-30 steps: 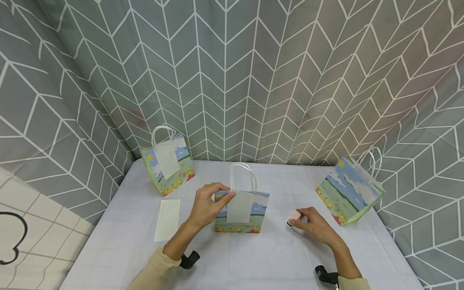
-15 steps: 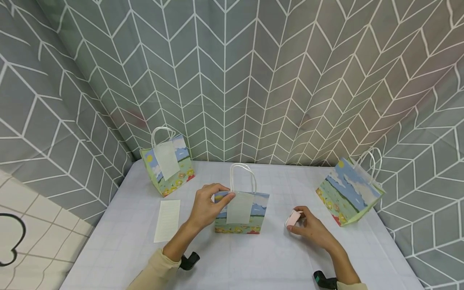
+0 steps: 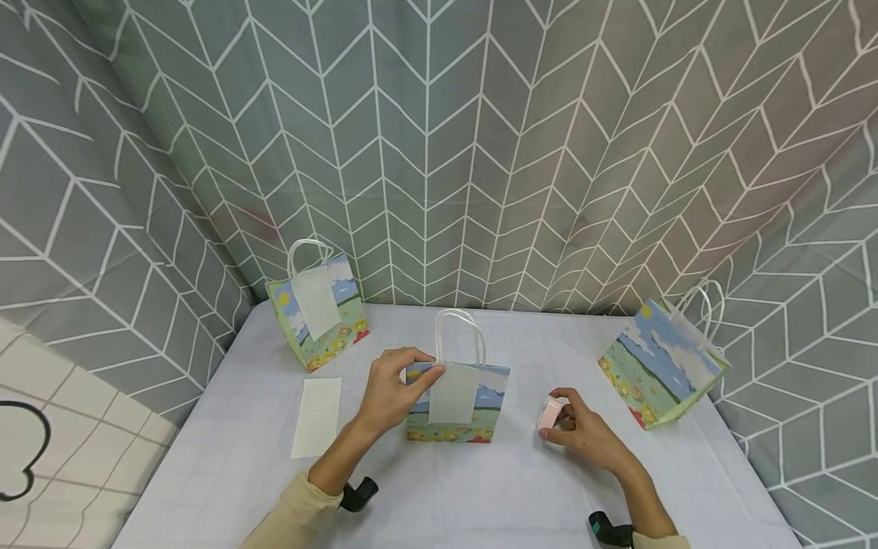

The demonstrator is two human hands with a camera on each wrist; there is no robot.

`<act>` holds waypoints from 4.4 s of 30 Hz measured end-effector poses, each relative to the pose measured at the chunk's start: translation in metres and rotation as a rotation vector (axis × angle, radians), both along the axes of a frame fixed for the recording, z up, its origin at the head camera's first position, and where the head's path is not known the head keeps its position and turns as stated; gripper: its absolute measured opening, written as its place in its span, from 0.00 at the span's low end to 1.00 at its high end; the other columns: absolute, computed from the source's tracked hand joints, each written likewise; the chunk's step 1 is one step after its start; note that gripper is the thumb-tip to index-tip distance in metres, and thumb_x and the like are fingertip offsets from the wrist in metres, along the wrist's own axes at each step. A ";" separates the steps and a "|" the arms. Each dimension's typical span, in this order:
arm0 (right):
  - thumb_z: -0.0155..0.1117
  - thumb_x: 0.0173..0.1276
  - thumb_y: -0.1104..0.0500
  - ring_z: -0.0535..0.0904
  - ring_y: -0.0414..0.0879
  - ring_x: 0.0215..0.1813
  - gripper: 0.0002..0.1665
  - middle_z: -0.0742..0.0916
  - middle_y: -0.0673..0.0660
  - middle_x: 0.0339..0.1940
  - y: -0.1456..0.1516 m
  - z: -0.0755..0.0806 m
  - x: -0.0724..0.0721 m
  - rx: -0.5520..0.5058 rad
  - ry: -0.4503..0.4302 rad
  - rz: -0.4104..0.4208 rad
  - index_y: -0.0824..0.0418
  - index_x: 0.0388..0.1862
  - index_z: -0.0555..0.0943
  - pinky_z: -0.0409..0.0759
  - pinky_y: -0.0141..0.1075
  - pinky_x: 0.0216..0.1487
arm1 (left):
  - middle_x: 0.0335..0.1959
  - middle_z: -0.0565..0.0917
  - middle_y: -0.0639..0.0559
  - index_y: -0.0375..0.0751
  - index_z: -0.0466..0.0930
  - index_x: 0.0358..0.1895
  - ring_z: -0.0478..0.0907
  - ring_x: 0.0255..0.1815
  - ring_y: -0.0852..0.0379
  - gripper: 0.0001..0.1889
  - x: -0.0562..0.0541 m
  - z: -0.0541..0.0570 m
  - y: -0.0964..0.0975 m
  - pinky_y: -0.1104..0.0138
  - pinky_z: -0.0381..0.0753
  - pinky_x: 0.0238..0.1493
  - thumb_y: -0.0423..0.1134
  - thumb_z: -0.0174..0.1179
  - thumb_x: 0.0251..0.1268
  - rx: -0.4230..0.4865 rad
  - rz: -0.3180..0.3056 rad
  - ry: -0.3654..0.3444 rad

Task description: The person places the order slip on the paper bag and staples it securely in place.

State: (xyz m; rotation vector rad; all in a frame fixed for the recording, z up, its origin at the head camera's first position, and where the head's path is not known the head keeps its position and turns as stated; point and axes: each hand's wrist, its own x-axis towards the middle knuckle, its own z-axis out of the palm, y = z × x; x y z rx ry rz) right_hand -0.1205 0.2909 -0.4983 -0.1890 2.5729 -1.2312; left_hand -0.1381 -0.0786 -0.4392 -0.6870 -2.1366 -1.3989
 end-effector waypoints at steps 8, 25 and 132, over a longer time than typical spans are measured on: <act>0.75 0.62 0.45 0.74 0.46 0.32 0.46 0.81 0.56 0.42 -0.003 -0.002 -0.002 0.006 -0.003 -0.010 0.54 0.71 0.61 0.70 0.35 0.34 | 0.36 0.89 0.58 0.47 0.88 0.35 0.82 0.40 0.58 0.05 0.001 0.000 0.000 0.57 0.73 0.45 0.39 0.74 0.58 0.005 0.005 -0.002; 0.73 0.65 0.44 0.69 0.47 0.32 0.45 0.82 0.56 0.43 -0.032 0.020 -0.020 0.005 0.259 -0.005 0.53 0.73 0.60 0.66 0.36 0.29 | 0.36 0.90 0.58 0.47 0.88 0.35 0.83 0.40 0.57 0.05 0.000 0.000 0.002 0.56 0.73 0.45 0.40 0.74 0.59 0.010 0.007 -0.015; 0.80 0.57 0.49 0.75 0.44 0.55 0.42 0.83 0.47 0.57 -0.151 0.139 -0.009 0.134 0.716 0.231 0.45 0.70 0.71 0.70 0.50 0.58 | 0.34 0.90 0.55 0.45 0.87 0.36 0.86 0.38 0.57 0.06 -0.003 0.004 0.005 0.49 0.74 0.51 0.34 0.74 0.57 -0.019 0.021 0.041</act>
